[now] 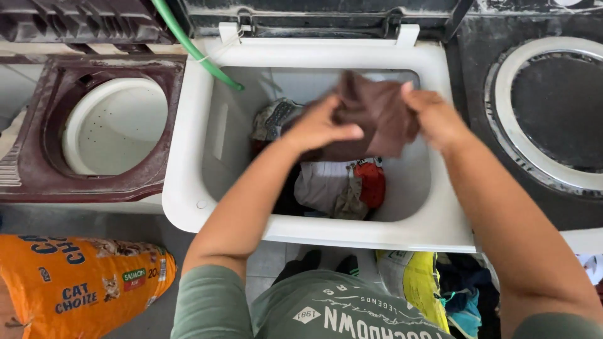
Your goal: The person is transferring dirty laundry from a green basket into a top-loading washing machine, occasionally shaking out items.
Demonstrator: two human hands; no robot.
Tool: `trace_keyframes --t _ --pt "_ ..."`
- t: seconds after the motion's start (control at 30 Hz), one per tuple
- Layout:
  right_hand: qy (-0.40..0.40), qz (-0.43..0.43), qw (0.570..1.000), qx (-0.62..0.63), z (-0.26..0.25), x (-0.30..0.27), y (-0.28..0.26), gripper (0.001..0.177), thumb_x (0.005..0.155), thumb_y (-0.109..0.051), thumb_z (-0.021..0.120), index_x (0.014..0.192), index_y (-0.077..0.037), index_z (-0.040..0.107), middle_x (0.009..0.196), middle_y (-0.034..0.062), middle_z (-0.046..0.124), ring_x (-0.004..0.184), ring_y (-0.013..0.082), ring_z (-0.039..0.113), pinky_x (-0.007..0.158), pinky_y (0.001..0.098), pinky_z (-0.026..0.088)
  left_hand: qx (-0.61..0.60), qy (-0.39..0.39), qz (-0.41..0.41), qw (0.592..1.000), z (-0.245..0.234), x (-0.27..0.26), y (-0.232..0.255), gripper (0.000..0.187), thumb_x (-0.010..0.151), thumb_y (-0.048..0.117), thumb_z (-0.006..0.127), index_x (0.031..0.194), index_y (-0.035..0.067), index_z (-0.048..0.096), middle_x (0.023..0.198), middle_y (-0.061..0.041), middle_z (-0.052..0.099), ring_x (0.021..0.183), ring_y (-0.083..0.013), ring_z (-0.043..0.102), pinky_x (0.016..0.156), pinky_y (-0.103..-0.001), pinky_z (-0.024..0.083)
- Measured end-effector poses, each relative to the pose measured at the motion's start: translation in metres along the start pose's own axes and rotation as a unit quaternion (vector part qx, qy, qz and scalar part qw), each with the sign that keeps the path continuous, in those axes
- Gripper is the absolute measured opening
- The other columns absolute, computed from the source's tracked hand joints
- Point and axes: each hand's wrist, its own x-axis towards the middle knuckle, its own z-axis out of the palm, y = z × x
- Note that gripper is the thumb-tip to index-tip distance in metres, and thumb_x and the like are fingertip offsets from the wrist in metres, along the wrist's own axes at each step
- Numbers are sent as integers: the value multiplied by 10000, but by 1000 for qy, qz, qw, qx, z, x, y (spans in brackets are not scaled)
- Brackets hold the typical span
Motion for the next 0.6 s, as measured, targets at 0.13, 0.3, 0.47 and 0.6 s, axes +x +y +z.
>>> trace_keyframes --t 0.13,0.3,0.47,0.6 --pt "2 -55 998 -17 51 -36 -43 291 1080 -385 681 966 -130 762 917 46 680 922 141 625 821 317 520 -14 3 25 1000 28 16 -31 490 928 337 762 1315 65 635 1280 -196 703 1272 -367 619 1060 -498 530" --pt "82 -41 993 68 22 -3 -53 223 1066 -371 619 959 -185 680 962 -38 632 960 84 580 863 296 469 -2 187 15 982 -24 38 -69 495 955 431 690 1330 163 510 1244 -152 664 1150 -341 631 968 -461 487" --pt "135 -20 973 187 16 7 -64 347 973 -423 595 1043 -109 725 1066 10 755 995 108 717 899 262 592 -67 192 33 979 -64 13 -31 271 987 454 598 1180 264 591 931 50 594 905 -113 604 825 -267 452" --pt "176 35 957 226 4 7 -79 422 900 -509 590 1058 -136 709 1081 3 779 1028 128 762 906 285 653 67 67 102 990 -83 13 -37 571 821 379 865 1334 319 623 1339 6 596 1205 -235 596 979 -373 466"
